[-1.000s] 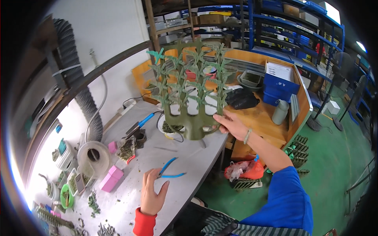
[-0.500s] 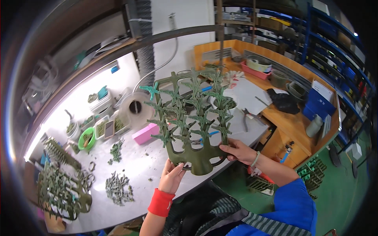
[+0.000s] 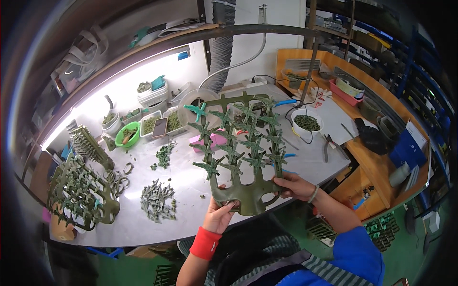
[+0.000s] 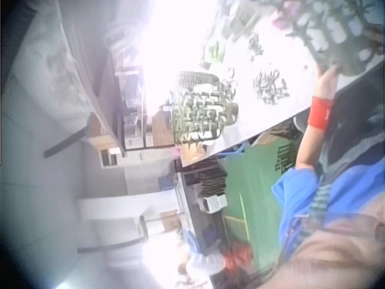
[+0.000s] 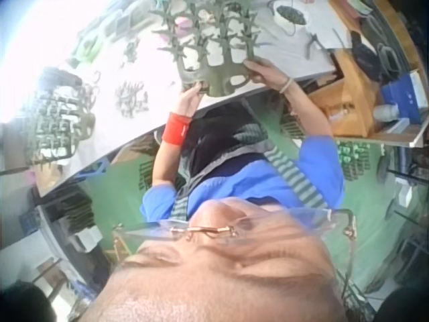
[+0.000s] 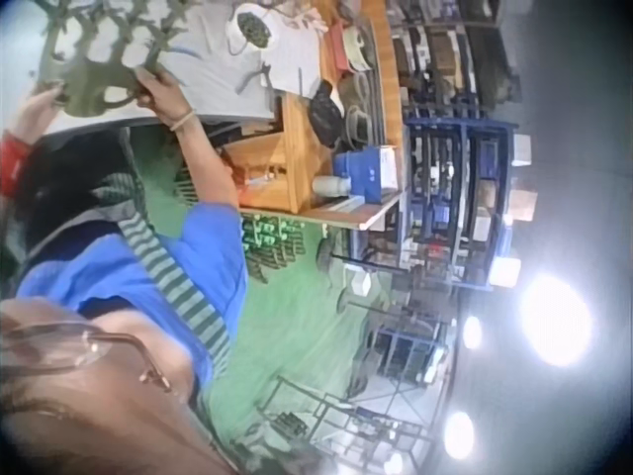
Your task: The person assembles plastic cactus models by cutting small green plastic pieces from a tray and attaching them to a larger green plastic frame, using a soldering iron to secure the parts.
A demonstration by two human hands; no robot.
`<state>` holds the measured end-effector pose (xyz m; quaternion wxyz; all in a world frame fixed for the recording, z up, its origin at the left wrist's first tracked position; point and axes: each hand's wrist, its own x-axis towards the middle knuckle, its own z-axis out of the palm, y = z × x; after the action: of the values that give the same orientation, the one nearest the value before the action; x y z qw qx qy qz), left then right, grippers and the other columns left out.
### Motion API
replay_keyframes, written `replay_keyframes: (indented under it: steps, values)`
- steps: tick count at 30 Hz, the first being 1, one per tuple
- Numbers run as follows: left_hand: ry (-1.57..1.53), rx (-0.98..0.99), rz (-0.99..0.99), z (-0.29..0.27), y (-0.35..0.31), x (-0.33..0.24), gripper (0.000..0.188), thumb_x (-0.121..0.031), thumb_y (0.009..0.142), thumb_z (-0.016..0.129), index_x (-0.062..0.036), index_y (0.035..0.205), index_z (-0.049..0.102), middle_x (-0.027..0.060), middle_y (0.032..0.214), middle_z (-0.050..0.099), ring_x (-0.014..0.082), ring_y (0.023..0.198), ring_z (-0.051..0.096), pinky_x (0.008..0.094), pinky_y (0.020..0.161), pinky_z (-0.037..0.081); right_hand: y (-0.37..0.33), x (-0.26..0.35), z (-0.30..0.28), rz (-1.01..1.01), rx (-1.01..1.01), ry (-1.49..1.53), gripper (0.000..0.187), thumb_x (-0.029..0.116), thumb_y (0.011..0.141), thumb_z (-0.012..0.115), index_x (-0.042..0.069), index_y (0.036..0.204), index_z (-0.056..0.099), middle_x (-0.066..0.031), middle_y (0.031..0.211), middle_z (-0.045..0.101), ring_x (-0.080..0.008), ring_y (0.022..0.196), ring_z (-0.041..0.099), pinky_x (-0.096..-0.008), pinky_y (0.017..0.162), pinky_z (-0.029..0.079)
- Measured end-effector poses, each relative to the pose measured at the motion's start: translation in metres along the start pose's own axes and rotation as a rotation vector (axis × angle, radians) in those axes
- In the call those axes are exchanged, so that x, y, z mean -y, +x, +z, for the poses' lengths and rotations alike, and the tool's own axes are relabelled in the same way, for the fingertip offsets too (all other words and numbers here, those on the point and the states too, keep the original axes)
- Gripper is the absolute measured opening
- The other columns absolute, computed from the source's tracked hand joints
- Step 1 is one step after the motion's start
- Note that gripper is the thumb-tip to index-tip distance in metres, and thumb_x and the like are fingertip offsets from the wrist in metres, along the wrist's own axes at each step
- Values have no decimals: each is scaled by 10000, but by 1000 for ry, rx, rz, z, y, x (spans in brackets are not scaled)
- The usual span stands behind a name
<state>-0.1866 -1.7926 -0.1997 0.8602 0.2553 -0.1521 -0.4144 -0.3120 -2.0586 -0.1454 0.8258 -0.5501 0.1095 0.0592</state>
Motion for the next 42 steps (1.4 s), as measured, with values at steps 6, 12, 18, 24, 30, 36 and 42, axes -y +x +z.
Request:
replay_keyframes:
  steps: [6,12,18,24,30,36,42]
  values:
    - [21,-93,-9,-7,-5,2,583,136,871,507,-163,1364,422,96,1199,569,210,1044,578,369,945,446,7,-5,1,13,8,-56,238,238,993,556,79,1169,538,-70,840,591,-56,611,405,-197,510,310]
    - [-10,-71,-15,-18,-4,5,565,142,873,509,-137,1357,422,109,1233,560,214,1078,577,369,958,447,9,-7,2,-4,2,-120,230,223,984,574,72,1155,547,-22,852,547,-58,652,438,-209,512,301]
    - [-3,-106,-26,-18,-3,4,567,150,863,495,-178,1324,452,102,1184,582,215,1022,574,378,933,447,11,-7,5,-10,-14,-161,247,219,985,573,62,1172,541,-3,822,514,-55,626,405,-222,506,282]
    - [8,-96,-34,-23,-3,7,568,149,860,493,-194,1312,462,100,1188,584,218,1047,567,384,936,442,6,-5,9,2,-30,-181,250,202,992,557,57,1195,531,5,791,483,-56,591,327,-224,511,275]
    - [5,-91,-48,-24,-3,7,572,151,857,490,-199,1308,466,100,1183,588,219,1046,570,384,935,442,5,-4,10,12,-37,-194,275,206,992,557,45,1212,517,-19,816,531,-53,609,363,-226,517,285]
    - [-2,-126,-61,-21,-3,6,574,156,851,486,-191,1309,464,104,1163,599,224,1005,585,382,917,451,5,-7,7,-3,-29,-208,283,222,989,565,47,1206,515,-46,823,571,-52,596,365,-224,512,294]
    - [13,-52,-9,-19,-9,4,575,165,832,469,-168,1301,455,104,1238,556,237,1131,544,397,927,435,8,-12,0,16,9,-198,381,262,978,585,66,1289,485,-24,867,568,-48,622,416,-209,513,292]
